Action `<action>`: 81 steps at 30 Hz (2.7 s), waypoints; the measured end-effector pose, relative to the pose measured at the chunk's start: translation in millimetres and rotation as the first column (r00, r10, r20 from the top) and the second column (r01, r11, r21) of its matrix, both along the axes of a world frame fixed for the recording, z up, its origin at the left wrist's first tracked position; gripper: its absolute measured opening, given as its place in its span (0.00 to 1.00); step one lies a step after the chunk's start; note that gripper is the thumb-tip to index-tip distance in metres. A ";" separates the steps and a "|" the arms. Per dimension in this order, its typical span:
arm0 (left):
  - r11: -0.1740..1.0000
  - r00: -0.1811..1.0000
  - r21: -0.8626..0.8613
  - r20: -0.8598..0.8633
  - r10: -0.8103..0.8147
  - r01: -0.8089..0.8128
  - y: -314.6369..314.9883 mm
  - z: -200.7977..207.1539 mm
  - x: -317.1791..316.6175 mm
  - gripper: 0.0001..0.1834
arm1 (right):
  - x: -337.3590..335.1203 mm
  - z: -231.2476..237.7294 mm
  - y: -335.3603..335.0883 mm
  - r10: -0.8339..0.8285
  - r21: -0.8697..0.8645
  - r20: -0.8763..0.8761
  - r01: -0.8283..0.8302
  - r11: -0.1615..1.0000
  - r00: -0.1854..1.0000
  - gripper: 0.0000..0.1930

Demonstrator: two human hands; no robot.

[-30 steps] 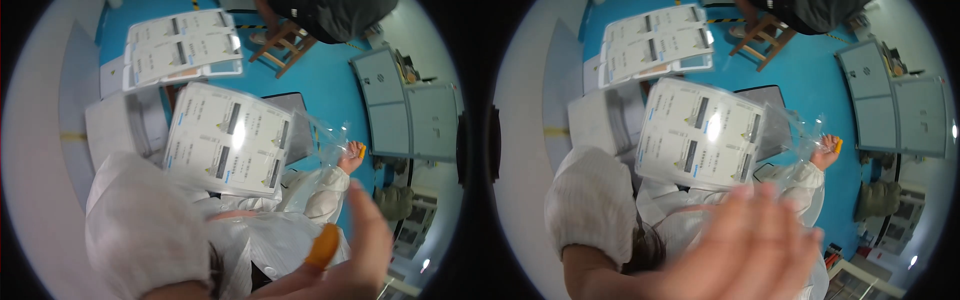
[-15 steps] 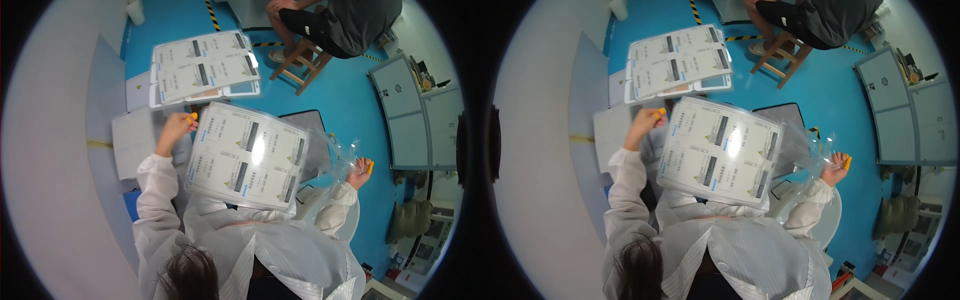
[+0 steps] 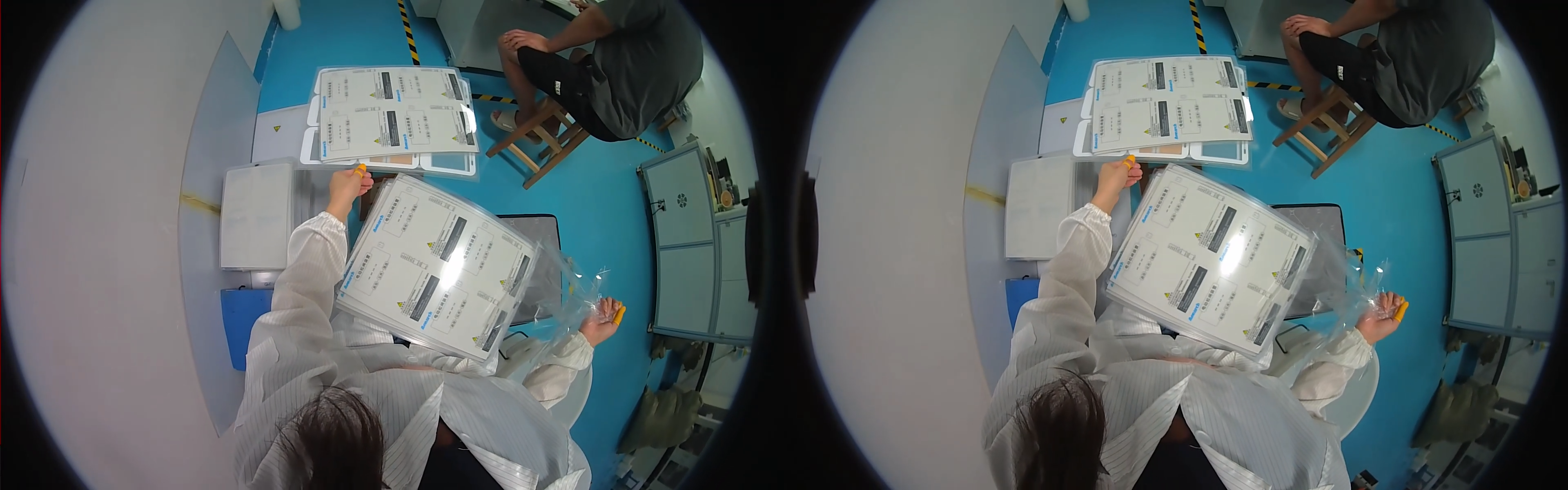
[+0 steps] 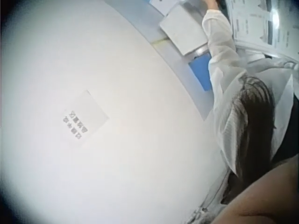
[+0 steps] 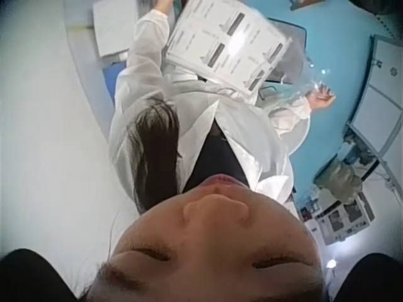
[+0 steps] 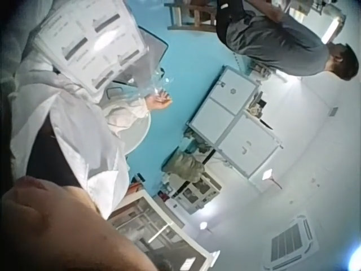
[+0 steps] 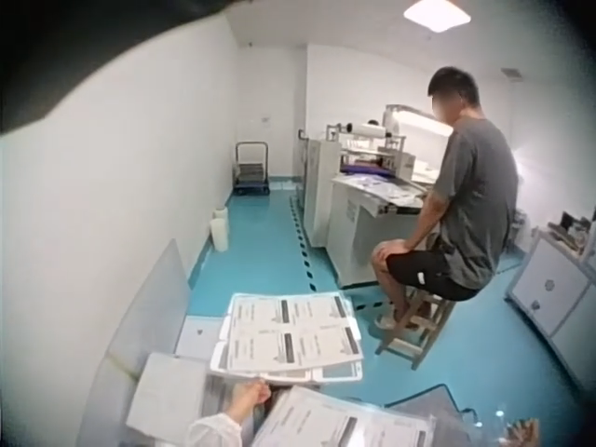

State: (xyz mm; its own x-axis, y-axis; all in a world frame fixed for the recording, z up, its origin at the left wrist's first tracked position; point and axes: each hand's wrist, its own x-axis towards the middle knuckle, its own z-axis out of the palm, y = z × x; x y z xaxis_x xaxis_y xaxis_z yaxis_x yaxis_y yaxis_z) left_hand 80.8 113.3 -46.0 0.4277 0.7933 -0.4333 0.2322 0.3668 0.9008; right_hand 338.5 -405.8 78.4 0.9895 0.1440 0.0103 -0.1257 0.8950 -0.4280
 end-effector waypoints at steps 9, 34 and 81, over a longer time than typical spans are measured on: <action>0.990 0.981 -0.016 0.129 0.144 -0.143 -2.6 -25.9 12.3 0.12 | -2.1 3.7 4.5 0.032 -0.020 0.029 -0.032 0.999 0.999 0.10; 0.888 0.834 0.163 -0.448 -0.322 0.431 -132.6 23.3 -164.7 0.10 | -171.0 8.4 229.5 0.668 -0.766 0.059 -0.396 0.507 0.741 0.11; 0.855 0.858 -0.082 0.084 -0.506 0.512 -118.8 31.5 -184.9 0.17 | -183.9 -91.1 239.6 0.585 -0.132 -0.365 -0.662 0.738 0.724 0.14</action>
State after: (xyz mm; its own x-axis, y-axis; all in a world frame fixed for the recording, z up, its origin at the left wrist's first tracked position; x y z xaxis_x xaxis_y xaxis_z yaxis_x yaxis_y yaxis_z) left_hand -104.1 -5.6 -14.5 0.7866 0.4123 -0.4596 0.3601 0.2984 0.8839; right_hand 154.6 -166.3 -12.8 0.6233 0.6888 -0.3702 -0.7660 0.4425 -0.4664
